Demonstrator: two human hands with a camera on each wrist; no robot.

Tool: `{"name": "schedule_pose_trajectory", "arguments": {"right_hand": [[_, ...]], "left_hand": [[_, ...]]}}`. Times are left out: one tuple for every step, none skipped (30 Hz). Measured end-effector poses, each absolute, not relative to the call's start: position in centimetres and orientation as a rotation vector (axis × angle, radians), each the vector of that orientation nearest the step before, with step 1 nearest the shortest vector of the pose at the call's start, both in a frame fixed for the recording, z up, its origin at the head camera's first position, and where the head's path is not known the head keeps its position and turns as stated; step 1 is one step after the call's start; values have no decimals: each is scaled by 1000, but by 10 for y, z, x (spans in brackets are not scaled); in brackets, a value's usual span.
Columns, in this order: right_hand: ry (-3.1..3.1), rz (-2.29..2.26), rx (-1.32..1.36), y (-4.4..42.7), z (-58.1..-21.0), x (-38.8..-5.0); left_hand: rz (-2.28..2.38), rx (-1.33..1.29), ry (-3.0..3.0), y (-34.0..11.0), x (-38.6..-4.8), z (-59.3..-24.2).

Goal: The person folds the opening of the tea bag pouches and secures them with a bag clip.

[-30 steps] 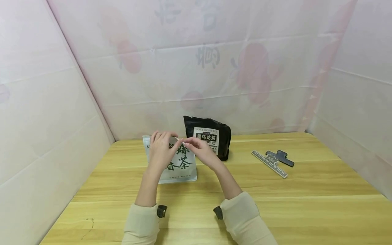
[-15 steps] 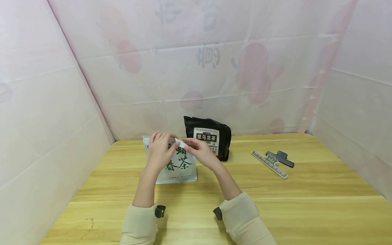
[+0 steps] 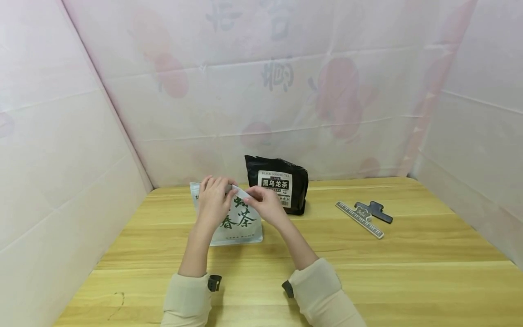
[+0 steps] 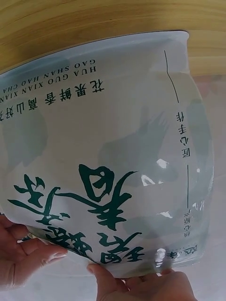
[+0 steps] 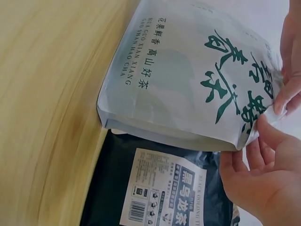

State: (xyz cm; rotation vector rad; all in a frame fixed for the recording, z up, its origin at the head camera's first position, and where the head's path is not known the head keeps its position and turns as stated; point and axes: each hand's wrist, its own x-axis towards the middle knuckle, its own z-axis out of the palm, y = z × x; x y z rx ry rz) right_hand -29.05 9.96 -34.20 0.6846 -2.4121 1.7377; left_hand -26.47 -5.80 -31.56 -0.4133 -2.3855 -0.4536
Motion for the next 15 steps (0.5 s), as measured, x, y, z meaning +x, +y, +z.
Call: {"name": "schedule_pose_trajectory", "arguments": {"right_hand": [[-2405,1726,680,99,-342,-290],[-2401,1716,675,98,-343,-290],[-2400,1705,668,97,-343,-290],[-2401,1696,661,97,-343,-289],[-2399,1691,659,96,-343,-289],[-2402,1682,656,96,-342,-289],[-2407,1682,648,96,-345,-291],[-2412,1683,639,96,-345,-291],[-2417,1686,629,96,-345,-291],[-2419,1686,632,96,-345,-291],[-2421,1692,633,97,-345,-291],[-2423,1696,629,97,-345,-291],[-2425,1701,624,97,-345,-290],[-2426,1707,622,97,-345,-290],[-2430,1708,622,97,-345,-290]], "left_hand": [[-455,-412,-2387,-58,-265,-316],[-457,-412,-2387,-58,-264,-316],[-463,-412,-2386,-58,-264,-316],[-464,-411,-2388,-58,-264,-316],[-466,-408,-2391,-58,-264,-316],[-468,-407,-2389,-58,-264,-316],[-466,-407,-2388,-58,-264,-316],[-464,-408,-2389,-58,-263,-316],[-460,-409,-2391,-58,-263,-316],[-455,-409,-2394,-58,-263,-316],[-451,-409,-2394,-58,-264,-317],[-450,-408,-2392,-58,-264,-317],[-452,-405,-2389,-58,-264,-318],[-454,-399,-2386,-58,-265,-318],[-459,-395,-2378,-58,-265,-318]]}}
